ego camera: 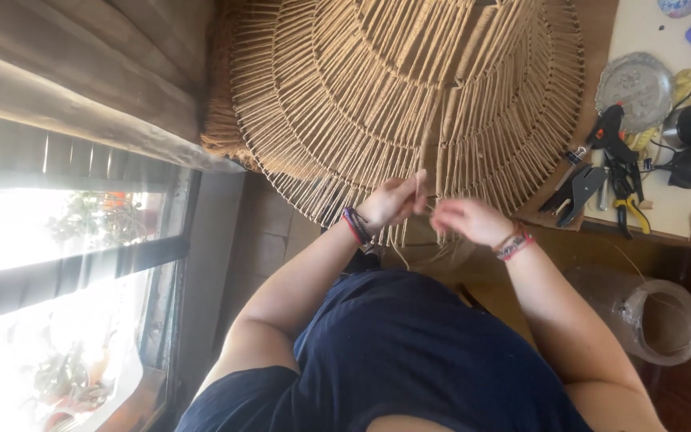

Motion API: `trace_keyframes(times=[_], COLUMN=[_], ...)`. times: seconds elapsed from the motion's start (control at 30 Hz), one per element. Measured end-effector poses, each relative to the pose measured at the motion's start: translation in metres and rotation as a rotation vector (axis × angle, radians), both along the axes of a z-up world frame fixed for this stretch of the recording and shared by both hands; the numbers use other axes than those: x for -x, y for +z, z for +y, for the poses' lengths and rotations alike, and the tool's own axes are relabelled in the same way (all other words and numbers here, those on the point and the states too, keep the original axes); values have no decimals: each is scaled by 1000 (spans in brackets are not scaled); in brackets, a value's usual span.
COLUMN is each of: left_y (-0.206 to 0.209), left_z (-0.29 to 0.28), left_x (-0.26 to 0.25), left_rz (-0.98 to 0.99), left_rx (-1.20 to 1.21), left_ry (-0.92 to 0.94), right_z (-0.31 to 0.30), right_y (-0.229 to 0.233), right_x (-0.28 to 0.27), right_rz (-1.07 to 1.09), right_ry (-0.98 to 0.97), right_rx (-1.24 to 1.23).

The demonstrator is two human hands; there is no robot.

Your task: Weaving thin wicker strands through a frame to construct a lampshade.

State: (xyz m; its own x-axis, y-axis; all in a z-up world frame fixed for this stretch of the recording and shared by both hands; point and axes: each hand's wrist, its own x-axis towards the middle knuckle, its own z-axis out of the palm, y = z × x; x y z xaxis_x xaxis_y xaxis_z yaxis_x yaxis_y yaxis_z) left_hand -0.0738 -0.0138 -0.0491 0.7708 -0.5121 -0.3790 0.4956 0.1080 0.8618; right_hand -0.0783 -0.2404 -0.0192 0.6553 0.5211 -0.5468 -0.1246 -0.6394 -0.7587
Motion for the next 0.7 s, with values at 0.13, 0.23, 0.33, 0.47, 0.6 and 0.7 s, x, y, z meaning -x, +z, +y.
trace_keyframes(times=[0.13,0.23,0.33,0.47,0.6,0.7], left_y=[6,7,50,43,30,-15], left_z=[-2,-3,-3,4,9,9], left_x=[-6,-5,6,4,-2,-22], left_rz=[-371,-525,-365,33,-303,-455], left_rx=[-733,-1056,-611,54,-654,-826], left_ry=[-129,-145,-28,95,-119,-186], right_z=[26,13,4,15,49,33], right_y=[65,100,82,28,73,128], right_x=[-48,-48,-4,-3,-58,-81], right_rz=[-34,-104,-381,-100,147,-270], right_ry=[-296,-237,-101,28,-596,-274], right_rx=[-797,-1170,-473,-4,-1019,-1262])
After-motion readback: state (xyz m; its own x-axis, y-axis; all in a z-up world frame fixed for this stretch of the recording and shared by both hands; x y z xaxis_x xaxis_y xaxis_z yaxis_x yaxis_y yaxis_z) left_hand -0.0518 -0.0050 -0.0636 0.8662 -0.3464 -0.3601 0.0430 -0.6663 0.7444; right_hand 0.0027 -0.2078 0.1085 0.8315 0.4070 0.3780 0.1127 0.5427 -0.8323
